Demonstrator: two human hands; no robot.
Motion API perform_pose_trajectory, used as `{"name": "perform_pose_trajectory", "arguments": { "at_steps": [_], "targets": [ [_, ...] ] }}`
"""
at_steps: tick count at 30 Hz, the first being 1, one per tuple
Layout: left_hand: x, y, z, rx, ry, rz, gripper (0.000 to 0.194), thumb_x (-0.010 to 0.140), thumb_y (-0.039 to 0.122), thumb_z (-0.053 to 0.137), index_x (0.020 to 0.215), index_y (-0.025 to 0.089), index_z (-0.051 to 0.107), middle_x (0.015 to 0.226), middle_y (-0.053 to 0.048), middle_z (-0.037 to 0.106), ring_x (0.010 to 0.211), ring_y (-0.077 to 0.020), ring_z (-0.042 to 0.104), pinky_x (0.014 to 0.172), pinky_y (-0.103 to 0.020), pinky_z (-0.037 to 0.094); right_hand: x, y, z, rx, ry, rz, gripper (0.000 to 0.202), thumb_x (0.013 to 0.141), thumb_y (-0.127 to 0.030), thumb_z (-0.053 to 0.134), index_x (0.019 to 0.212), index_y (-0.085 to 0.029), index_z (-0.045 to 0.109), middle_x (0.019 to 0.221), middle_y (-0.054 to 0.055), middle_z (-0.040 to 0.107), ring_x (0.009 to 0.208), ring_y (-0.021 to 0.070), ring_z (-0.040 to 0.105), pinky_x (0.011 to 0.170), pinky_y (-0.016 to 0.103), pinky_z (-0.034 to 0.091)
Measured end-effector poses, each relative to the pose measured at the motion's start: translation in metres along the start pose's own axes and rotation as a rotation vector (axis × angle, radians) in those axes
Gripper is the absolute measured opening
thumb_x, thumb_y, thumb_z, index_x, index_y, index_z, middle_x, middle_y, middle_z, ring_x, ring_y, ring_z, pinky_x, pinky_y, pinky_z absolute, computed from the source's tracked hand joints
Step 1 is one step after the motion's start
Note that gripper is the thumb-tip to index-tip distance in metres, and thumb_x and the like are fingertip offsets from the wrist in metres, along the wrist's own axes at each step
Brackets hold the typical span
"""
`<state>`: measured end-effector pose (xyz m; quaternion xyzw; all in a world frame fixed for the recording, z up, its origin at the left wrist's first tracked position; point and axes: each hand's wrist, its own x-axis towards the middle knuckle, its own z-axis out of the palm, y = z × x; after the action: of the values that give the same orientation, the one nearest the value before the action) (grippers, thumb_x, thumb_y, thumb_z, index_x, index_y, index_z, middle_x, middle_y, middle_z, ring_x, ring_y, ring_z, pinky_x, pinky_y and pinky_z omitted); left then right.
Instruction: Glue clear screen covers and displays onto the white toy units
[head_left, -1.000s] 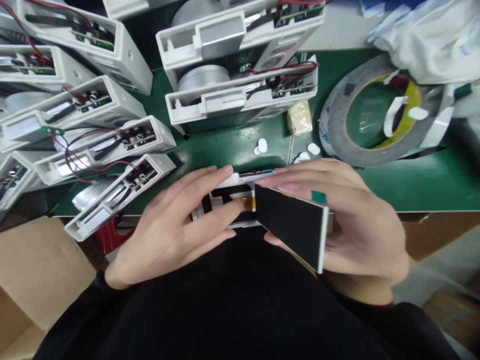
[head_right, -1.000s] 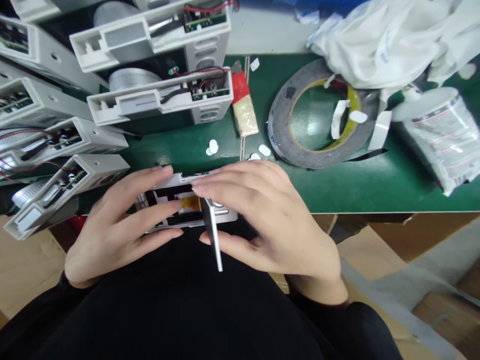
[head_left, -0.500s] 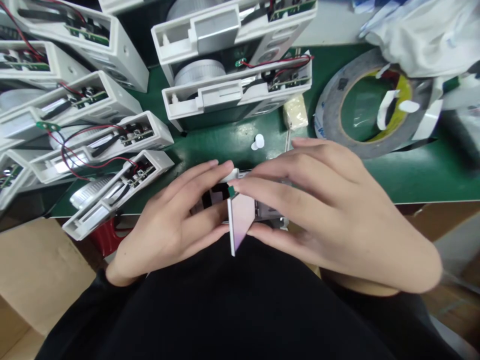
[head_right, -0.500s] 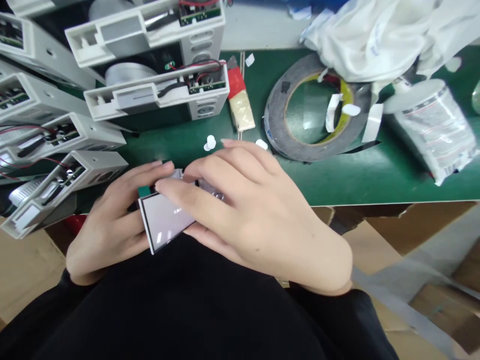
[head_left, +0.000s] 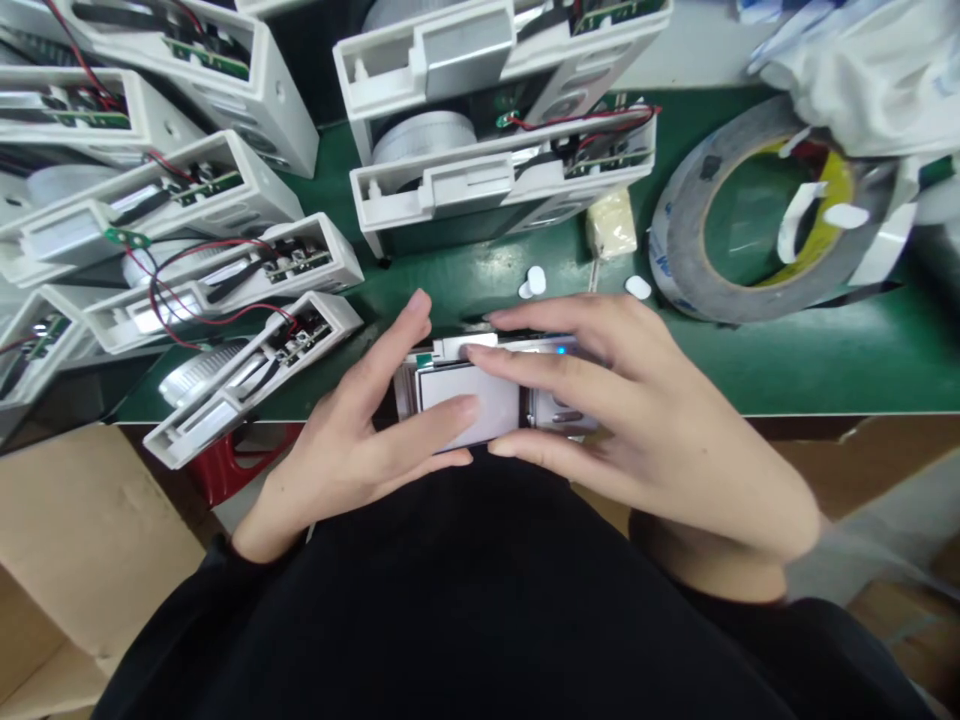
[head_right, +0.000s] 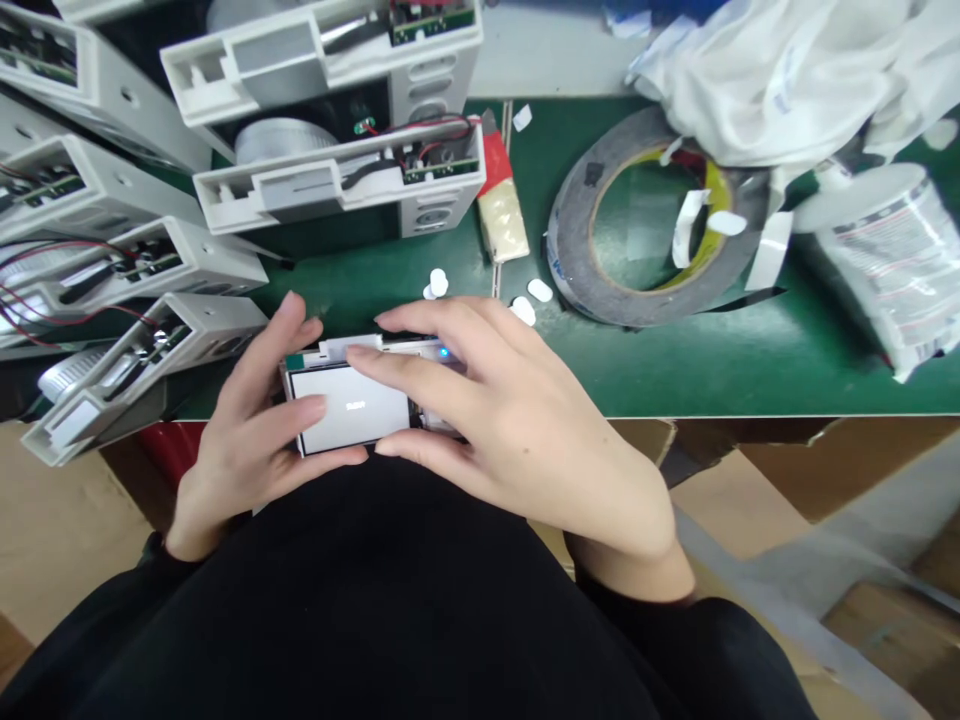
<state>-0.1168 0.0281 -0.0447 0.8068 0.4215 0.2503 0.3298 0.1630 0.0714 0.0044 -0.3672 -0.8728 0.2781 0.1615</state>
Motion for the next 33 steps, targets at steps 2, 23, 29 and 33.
{"name": "perform_pose_trajectory", "arguments": {
  "at_steps": [2, 23, 29, 33],
  "targets": [
    [0.001, 0.004, 0.000, 0.041, 0.039, 0.049, 0.060, 0.102, 0.042, 0.081, 0.155, 0.042, 0.055, 0.190, -0.008, 0.025, 0.165, -0.0391, 0.049, 0.125, -0.061, 0.057, -0.001, 0.000, 0.001, 0.032, 0.008, 0.007, 0.040, 0.113, -0.040, 0.060, 0.151, -0.030, 0.061, 0.143, 0.012, 0.070, 0.133, 0.0327, 0.070, 0.109, 0.049, 0.060],
    [0.002, 0.018, -0.005, 0.074, 0.008, 0.013, 0.055, 0.107, 0.039, 0.074, 0.158, 0.037, 0.056, 0.188, -0.010, 0.030, 0.162, -0.0358, 0.054, 0.131, -0.058, 0.053, -0.002, 0.002, 0.003, 0.102, 0.013, 0.051, 0.050, 0.109, -0.046, 0.069, 0.153, -0.025, 0.057, 0.137, 0.012, 0.074, 0.126, 0.0305, 0.073, 0.107, 0.047, 0.065],
    [0.001, 0.014, -0.005, 0.023, 0.059, 0.033, 0.073, 0.105, 0.048, 0.075, 0.170, 0.041, 0.043, 0.190, -0.009, 0.026, 0.160, -0.0368, 0.056, 0.130, -0.055, 0.054, -0.003, -0.002, 0.006, 0.123, 0.048, 0.104, 0.058, 0.109, -0.048, 0.067, 0.160, -0.027, 0.049, 0.144, 0.012, 0.073, 0.134, 0.0328, 0.072, 0.115, 0.049, 0.063],
    [0.002, 0.021, -0.014, 0.018, 0.102, -0.048, 0.094, 0.101, 0.056, 0.079, 0.176, 0.022, 0.033, 0.181, -0.019, 0.042, 0.162, -0.0394, 0.052, 0.131, -0.052, 0.053, -0.006, 0.000, 0.004, 0.111, 0.026, 0.100, 0.060, 0.108, -0.042, 0.070, 0.162, -0.026, 0.049, 0.149, 0.013, 0.072, 0.139, 0.0339, 0.070, 0.118, 0.049, 0.062]
  ]
}}
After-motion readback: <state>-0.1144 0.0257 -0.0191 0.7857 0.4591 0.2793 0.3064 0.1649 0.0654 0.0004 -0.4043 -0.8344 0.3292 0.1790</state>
